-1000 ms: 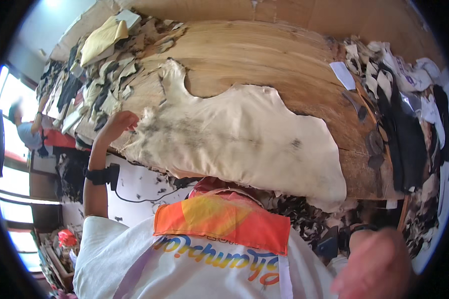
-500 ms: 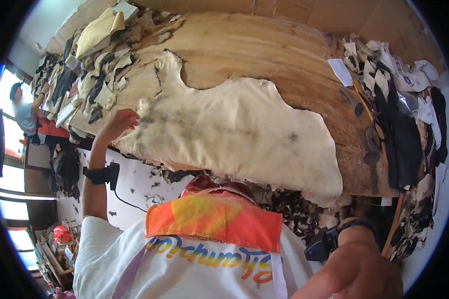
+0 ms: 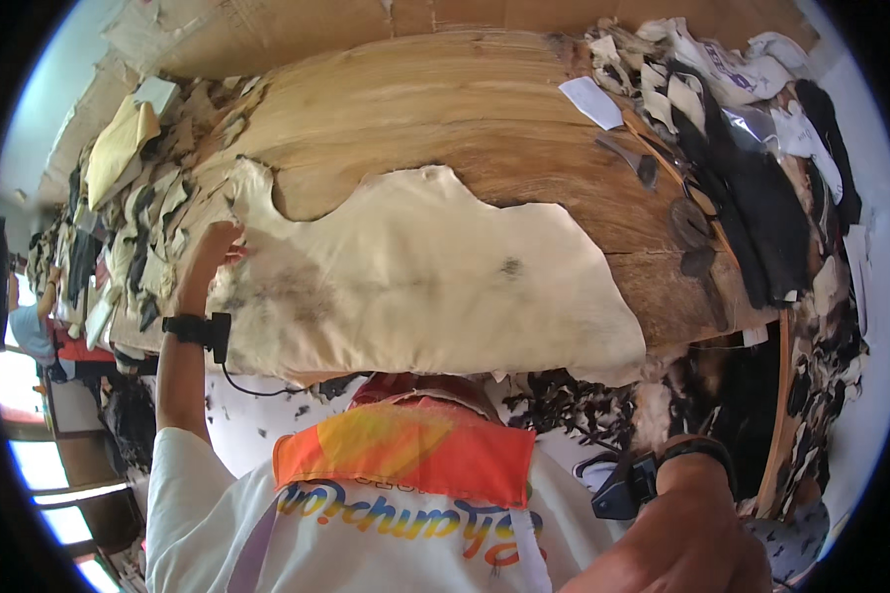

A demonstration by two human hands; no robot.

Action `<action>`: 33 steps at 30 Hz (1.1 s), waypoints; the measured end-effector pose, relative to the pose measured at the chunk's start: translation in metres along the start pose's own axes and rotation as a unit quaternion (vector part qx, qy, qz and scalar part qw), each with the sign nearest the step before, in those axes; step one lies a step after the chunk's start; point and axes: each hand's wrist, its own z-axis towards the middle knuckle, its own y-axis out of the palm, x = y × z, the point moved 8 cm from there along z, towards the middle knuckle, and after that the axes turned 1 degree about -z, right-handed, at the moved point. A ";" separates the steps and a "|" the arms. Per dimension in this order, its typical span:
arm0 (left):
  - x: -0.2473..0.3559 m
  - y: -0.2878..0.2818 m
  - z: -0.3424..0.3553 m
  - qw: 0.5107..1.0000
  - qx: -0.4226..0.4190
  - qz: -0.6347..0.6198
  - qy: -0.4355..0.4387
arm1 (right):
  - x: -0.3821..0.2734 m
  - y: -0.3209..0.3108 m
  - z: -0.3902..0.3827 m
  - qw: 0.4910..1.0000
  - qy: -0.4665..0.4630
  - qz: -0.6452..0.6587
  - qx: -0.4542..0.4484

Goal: Trimming and arranging leather skins on a workshop table.

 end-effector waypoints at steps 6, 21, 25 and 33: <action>-0.070 -0.019 0.053 0.996 -0.002 -0.043 0.073 | 0.104 -0.080 -0.016 0.949 0.082 -0.201 0.226; -0.014 -0.020 0.023 0.977 0.010 -0.212 0.027 | 0.350 -0.209 -0.086 0.858 0.442 -0.220 0.143; 0.048 -0.039 0.003 0.966 0.067 -0.230 0.096 | 0.309 -0.208 -0.055 0.887 0.392 -0.171 0.173; 0.209 -0.179 -0.018 0.851 0.053 -0.316 0.417 | 0.178 -0.268 0.050 0.919 0.140 -0.280 0.238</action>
